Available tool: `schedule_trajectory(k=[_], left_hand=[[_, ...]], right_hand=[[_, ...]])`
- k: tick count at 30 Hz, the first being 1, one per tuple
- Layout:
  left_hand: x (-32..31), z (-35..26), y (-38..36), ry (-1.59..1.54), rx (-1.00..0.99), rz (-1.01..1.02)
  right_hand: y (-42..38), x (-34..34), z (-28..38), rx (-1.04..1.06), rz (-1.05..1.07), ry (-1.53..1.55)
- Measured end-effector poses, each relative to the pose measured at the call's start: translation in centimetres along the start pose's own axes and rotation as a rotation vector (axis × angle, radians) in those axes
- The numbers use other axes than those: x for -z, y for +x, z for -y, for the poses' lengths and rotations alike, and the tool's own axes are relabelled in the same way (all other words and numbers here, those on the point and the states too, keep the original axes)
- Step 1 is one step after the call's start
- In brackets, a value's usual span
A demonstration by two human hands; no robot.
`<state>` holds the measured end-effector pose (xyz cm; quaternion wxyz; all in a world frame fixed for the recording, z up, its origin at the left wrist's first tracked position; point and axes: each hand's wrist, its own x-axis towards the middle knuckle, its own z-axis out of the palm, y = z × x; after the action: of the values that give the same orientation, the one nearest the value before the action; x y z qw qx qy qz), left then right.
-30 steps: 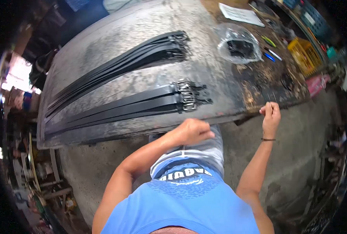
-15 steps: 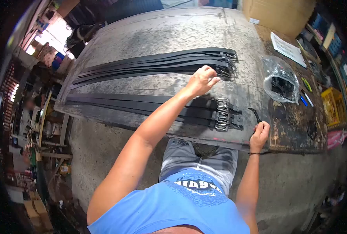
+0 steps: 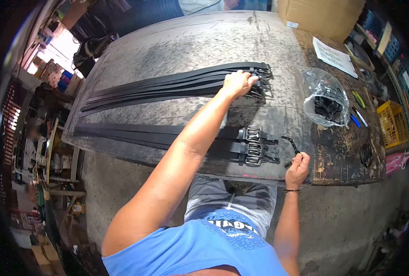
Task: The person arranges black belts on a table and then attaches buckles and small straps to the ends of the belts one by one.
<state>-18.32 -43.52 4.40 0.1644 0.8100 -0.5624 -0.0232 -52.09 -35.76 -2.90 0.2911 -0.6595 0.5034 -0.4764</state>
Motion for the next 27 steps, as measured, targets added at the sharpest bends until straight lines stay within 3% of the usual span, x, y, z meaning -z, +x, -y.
schedule_trajectory(k=[6, 11, 14, 18, 21, 22, 25, 27], left_hand=[[-0.4, 0.5, 3.1, -0.056, 0.029, 0.224], [0.0, 1.6, 3.0, -0.097, -0.127, 0.039], [3.1, 0.6, 1.6, 0.017, -0.304, -0.092], [9.0, -1.3, -2.7, -0.007, -0.369, -0.151], [12.1, -1.6, -7.7, -0.183, -0.269, -0.123], [12.2, -1.2, -9.8, -0.395, -0.279, -0.196], [12.2, -0.4, -15.5, -0.769, -0.039, -0.026], [10.0, 0.4, -19.0, -1.054, 0.013, -0.051]], right_hand=[[-0.1, 0.4, 0.9, -0.019, 0.005, -0.049], [-0.1, 0.2, 0.6, 0.042, -0.028, -0.042], [-0.2, 0.1, 0.0, 0.016, -0.031, -0.039], [-0.2, 0.2, 0.2, 0.009, -0.03, -0.038], [-0.1, 0.1, 0.3, 0.004, -0.036, -0.018], [-0.1, 0.2, 0.3, -0.005, -0.039, 0.003], [0.5, 0.4, -0.4, -0.015, -0.022, 0.104], [0.8, 0.2, 0.1, -0.047, -0.003, 0.18]])
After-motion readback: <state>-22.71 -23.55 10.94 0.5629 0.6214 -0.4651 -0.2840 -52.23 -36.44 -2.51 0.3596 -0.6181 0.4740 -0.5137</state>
